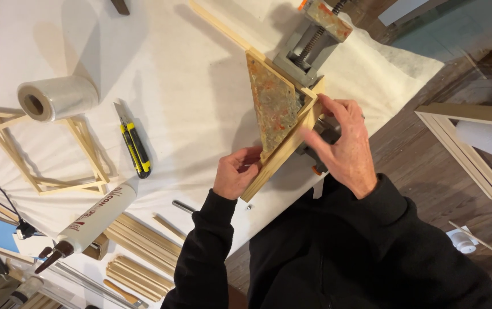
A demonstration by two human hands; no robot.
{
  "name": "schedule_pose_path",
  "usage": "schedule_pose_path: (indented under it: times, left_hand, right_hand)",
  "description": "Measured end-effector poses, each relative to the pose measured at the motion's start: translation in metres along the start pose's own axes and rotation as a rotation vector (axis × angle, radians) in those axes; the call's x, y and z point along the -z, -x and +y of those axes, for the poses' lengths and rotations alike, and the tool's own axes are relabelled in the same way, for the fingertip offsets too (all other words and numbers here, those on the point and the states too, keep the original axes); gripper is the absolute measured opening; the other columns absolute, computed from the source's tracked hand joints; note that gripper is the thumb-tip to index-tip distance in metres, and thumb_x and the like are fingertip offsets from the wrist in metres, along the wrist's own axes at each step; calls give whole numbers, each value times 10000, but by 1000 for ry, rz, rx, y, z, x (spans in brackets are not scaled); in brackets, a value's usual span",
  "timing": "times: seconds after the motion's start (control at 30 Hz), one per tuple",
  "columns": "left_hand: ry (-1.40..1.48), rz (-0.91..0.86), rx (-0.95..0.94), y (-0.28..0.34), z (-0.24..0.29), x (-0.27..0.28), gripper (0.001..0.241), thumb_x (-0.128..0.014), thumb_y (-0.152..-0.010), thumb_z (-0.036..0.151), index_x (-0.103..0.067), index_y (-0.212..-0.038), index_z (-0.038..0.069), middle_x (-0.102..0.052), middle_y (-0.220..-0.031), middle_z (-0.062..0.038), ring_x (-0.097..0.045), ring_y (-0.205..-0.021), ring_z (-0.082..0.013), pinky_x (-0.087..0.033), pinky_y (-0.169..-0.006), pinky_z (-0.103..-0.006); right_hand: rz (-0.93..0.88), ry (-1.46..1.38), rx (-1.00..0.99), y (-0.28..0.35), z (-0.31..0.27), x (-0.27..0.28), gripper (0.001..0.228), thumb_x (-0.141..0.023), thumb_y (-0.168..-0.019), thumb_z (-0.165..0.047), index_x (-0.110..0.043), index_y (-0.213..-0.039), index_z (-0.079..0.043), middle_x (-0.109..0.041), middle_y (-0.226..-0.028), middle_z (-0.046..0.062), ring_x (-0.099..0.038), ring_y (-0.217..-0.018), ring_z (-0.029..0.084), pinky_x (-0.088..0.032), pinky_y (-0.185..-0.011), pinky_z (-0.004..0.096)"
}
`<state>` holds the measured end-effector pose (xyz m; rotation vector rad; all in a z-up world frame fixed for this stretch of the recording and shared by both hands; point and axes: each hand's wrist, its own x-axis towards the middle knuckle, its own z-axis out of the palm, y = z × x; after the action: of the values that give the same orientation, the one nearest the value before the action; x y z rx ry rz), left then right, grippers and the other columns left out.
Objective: The person assembles wooden picture frame corners at a workbench. They place mitred moulding pieces into a corner vise, tighten the vise screw, tap the joint with a mallet, apply wood glue to a moulding end, press pieces together, and clamp another corner assembly.
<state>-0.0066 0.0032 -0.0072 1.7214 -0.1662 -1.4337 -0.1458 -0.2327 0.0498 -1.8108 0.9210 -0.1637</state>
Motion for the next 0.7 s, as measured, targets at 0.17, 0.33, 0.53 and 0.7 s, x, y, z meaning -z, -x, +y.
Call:
schedule_pose_path:
  times: [0.17, 0.33, 0.53, 0.7]
  left_hand:
    - [-37, 24, -17, 2, 13, -1, 434, -611, -896, 15, -635, -1326, -40, -749, -1178, -130, -736, -1092, -198, -605, -973, -343]
    - [-371, 225, -253, 15, 62, -19, 429, -632, -864, 8, -662, -1291, 29, -699, -1221, -122, -705, -1116, -232, -598, -975, -363]
    - [-1150, 74, -875, -17, 145, -35, 634, -706, -784, 139, -602, -1405, 73, -489, -1519, -106, -408, -1481, -290, -268, -1260, -586]
    - [-1406, -317, -984, -53, 156, -33, 805, -723, -765, 373, -538, -1448, -10, -443, -1559, -153, -293, -1518, -298, -140, -1256, -651]
  right_hand:
    - [-25, 27, -18, -4, -8, 1, 807, -914, -791, -316, -558, -1436, 13, -558, -1265, 148, -585, -1163, 267, -525, -976, 384]
    - [-9, 17, -41, -5, -6, 1, 810, -928, -770, -308, -571, -1425, 7, -563, -1253, 142, -584, -1164, 264, -523, -971, 384]
    - [5, -8, 0, -2, 3, -2, 779, -923, -774, -264, -579, -1423, -2, -574, -1252, 138, -602, -1161, 270, -532, -984, 382]
    - [13, -15, 15, -5, 6, 1, 775, -938, -740, -243, -587, -1388, -3, -578, -1215, 150, -616, -1130, 285, -541, -942, 389]
